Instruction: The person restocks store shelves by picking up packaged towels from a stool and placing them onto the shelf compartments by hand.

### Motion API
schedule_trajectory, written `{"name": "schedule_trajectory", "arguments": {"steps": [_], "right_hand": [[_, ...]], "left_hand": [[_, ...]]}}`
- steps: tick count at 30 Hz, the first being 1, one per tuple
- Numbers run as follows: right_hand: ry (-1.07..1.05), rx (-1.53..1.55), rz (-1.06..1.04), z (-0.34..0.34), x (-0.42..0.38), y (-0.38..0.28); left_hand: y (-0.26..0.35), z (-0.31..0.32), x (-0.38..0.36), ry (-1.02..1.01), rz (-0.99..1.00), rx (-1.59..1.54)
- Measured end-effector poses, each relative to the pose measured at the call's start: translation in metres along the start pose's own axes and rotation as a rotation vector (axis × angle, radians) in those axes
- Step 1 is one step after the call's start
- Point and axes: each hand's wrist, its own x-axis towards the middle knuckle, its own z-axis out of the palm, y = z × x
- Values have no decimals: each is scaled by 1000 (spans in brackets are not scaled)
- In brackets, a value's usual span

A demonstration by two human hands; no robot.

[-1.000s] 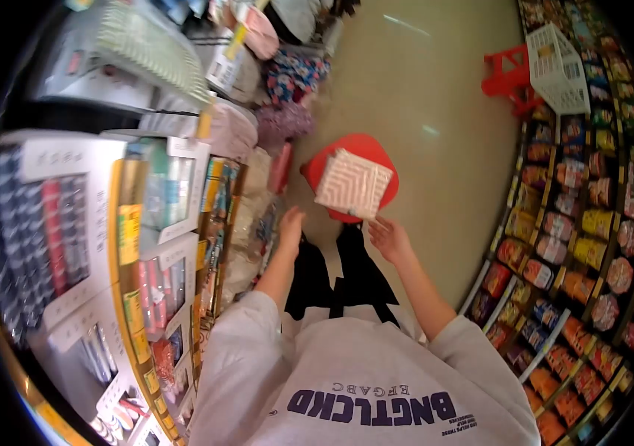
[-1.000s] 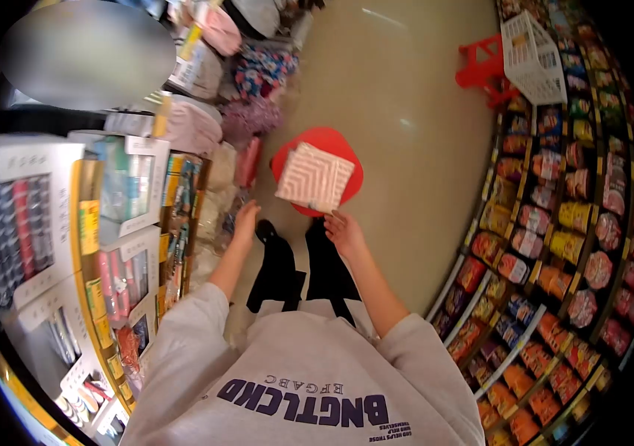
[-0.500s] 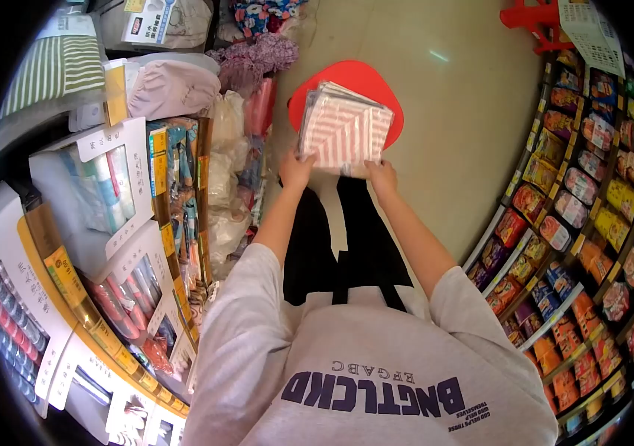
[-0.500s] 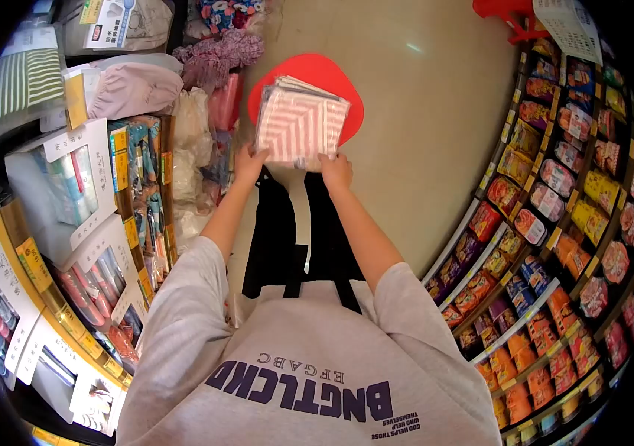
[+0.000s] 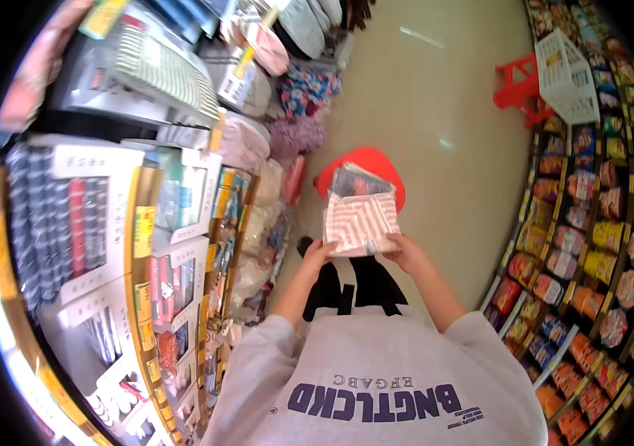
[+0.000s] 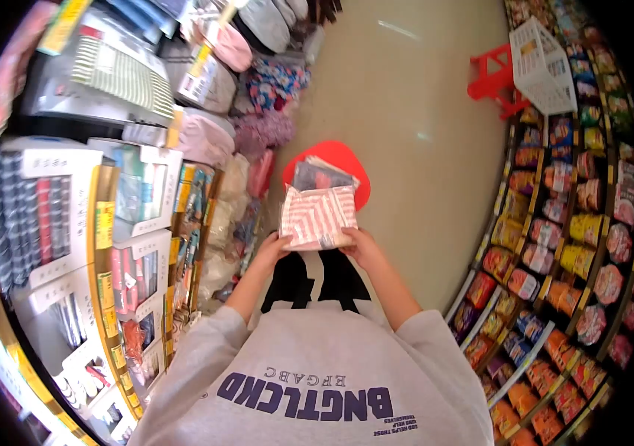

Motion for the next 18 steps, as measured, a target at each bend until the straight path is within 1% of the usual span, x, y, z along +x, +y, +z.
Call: {"name": "schedule_trajectory", "arguments": {"steps": [2, 3, 5, 6, 9, 10, 11, 12, 13, 15, 16, 18], "right_hand": [[-143, 98, -69, 16, -21, -25], [-172, 72, -92, 27, -36, -33], [-246, 70, -241, 55, -65, -60], [-274, 43, -256, 68, -84, -67], [-477, 65, -433, 124, -136, -94], [-522, 37, -445, 140, -142, -101], [-632, 50, -465, 155, -146, -107], [-728, 63, -465, 165, -154, -107], [-767, 31, -461, 182, -160, -110], [-973, 67, -436, 216, -176, -104], [-1004, 39, -420, 232, -184, -99], [-1237, 127, -263, 266, -196, -85]], "left_hand": [[28, 0, -25, -49, 127, -47], [40, 0, -42, -41, 170, -57], [75, -1, -74, -98, 401, -48], [86, 0, -97, -86, 439, -60], [125, 1, -164, -16, 648, -173], [135, -3, -181, 7, 697, -183], [142, -9, -197, 47, 791, -197], [141, -13, -214, 91, 865, -220], [143, -19, -229, 144, 950, -204], [138, -33, -256, 139, 1073, -313], [135, -39, -267, 134, 1124, -362], [125, -52, -290, 185, 1184, -404]]}}
